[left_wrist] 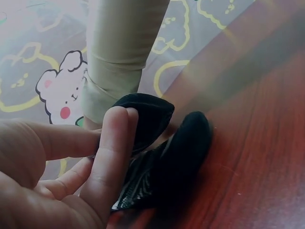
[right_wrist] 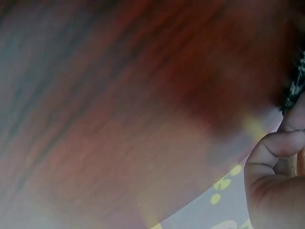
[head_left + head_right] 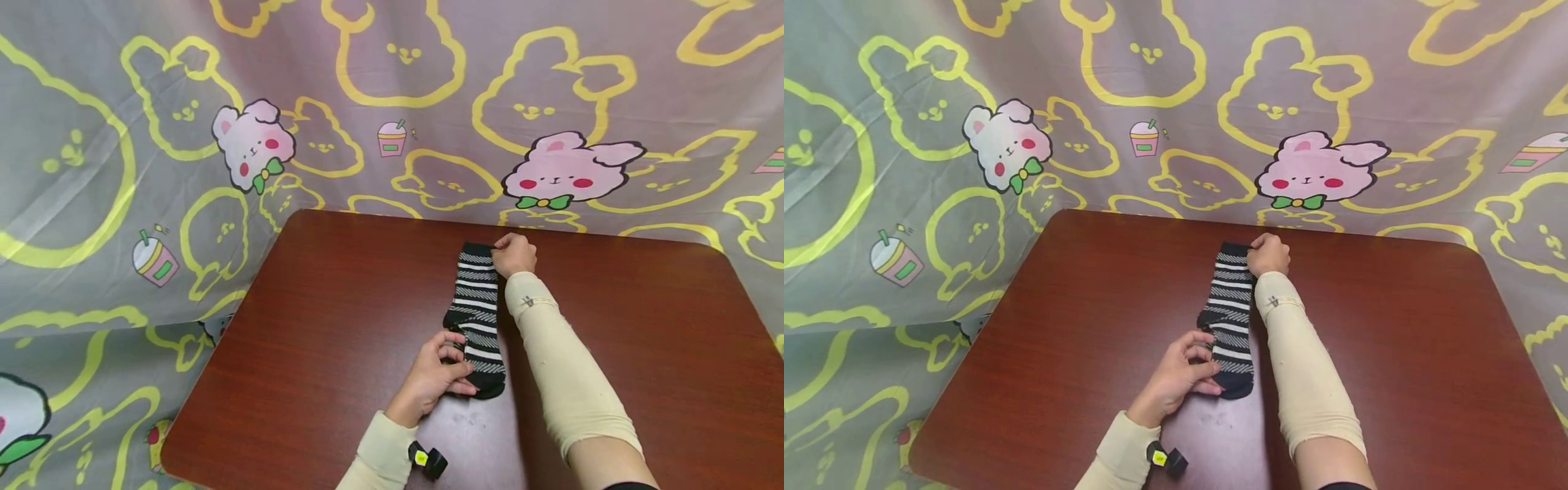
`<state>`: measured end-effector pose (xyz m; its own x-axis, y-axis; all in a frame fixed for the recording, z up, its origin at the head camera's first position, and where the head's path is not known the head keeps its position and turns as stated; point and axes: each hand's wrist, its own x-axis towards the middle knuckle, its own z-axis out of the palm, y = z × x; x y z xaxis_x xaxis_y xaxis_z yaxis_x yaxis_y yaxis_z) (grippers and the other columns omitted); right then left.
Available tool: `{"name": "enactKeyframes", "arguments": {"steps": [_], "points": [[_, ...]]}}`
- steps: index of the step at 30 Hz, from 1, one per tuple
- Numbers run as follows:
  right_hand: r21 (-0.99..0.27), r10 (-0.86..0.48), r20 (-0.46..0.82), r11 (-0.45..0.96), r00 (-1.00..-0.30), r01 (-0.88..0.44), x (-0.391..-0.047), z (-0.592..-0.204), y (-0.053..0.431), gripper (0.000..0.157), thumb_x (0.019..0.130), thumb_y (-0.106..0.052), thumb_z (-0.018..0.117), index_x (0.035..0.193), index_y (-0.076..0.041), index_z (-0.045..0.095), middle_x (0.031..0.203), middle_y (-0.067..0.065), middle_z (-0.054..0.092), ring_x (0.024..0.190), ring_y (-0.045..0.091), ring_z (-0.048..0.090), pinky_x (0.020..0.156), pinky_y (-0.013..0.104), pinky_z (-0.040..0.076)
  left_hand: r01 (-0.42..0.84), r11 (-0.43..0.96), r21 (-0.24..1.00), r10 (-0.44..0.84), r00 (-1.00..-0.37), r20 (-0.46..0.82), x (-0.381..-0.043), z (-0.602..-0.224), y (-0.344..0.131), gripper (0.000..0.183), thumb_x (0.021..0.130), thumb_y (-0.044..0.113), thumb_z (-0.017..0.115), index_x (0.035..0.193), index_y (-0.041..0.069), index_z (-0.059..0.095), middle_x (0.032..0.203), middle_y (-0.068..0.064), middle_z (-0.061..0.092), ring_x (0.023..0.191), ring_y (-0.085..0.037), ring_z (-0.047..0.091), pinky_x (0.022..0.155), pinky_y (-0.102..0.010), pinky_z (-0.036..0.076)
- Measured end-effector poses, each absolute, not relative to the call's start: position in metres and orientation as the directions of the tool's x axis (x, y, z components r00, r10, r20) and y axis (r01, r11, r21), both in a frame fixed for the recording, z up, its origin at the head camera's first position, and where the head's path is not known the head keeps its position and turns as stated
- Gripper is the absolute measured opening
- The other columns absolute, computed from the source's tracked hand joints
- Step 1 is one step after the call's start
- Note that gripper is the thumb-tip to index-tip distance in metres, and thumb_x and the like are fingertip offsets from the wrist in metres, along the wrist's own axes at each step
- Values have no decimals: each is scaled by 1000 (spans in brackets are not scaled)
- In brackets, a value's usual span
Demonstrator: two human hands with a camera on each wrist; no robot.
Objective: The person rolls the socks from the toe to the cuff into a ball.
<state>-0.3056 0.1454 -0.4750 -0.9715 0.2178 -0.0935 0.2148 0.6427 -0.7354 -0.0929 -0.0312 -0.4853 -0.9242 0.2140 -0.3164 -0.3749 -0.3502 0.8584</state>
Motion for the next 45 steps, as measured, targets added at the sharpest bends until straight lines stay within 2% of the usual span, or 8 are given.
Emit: {"name": "enactKeyframes", "arguments": {"steps": [17,23,27,33,35,38,41,45], "points": [[-649,191,-99,732,-977,208,-306,-481,147,16,98,-24,59,109,-13,64,115,19,65,104,46,59,81,60,48,-326,-191,926,173,-939,-295,-85,-496,-27,47,80,-24,66,120,-2,54,90,-10,50,49,-21,62,52,-37,58],[-625,100,-139,763,-985,166,-306,-478,151,33,97,-29,63,124,-10,59,117,19,65,107,45,58,85,60,47,-213,25,977,109,-971,-215,-80,-500,-27,47,80,-18,70,120,2,55,92,-12,51,49,-19,64,48,-36,57],[-590,14,-179,799,-984,119,-302,-463,162,55,97,-35,63,141,-7,47,128,24,58,114,49,54,91,64,44,-78,295,952,101,-988,-112,-74,-498,-31,48,82,-1,78,124,4,56,92,-7,56,57,-4,60,57,-27,55],[-538,-88,-57,842,-995,-43,-292,-418,183,59,96,-39,64,143,-7,49,121,23,61,115,47,54,91,66,42,281,601,748,152,-959,238,-77,-468,-57,44,81,9,81,121,6,63,93,-6,62,78,-16,63,71,-29,52],[-521,-161,38,839,-986,-158,-283,-403,190,54,96,-36,65,140,-7,54,119,20,64,113,43,57,90,64,44,432,665,609,224,-893,390,-82,-452,-69,41,82,9,81,119,7,64,96,-6,62,86,-21,62,75,-32,52],[-432,-312,195,824,-930,-367,-260,-386,202,45,95,-31,69,132,-6,61,118,17,67,111,38,60,90,61,46,651,687,322,405,-711,575,-92,-430,-83,34,84,10,77,116,6,66,100,-6,61,95,-24,59,82,-34,52],[-255,-497,351,765,-793,-592,-230,-379,212,37,90,-25,75,121,-6,68,110,13,70,101,35,64,82,54,50,814,581,-2,615,-437,656,-100,-415,-91,24,88,7,67,112,4,68,102,-9,62,101,-26,60,87,-34,53],[9,-714,456,601,-531,-799,-186,-379,220,26,86,-18,74,109,-5,72,99,10,69,88,32,63,70,46,48,857,345,-383,796,-50,604,-109,-408,-90,19,93,4,53,102,5,70,98,-9,64,97,-27,64,78,-33,55]]}}
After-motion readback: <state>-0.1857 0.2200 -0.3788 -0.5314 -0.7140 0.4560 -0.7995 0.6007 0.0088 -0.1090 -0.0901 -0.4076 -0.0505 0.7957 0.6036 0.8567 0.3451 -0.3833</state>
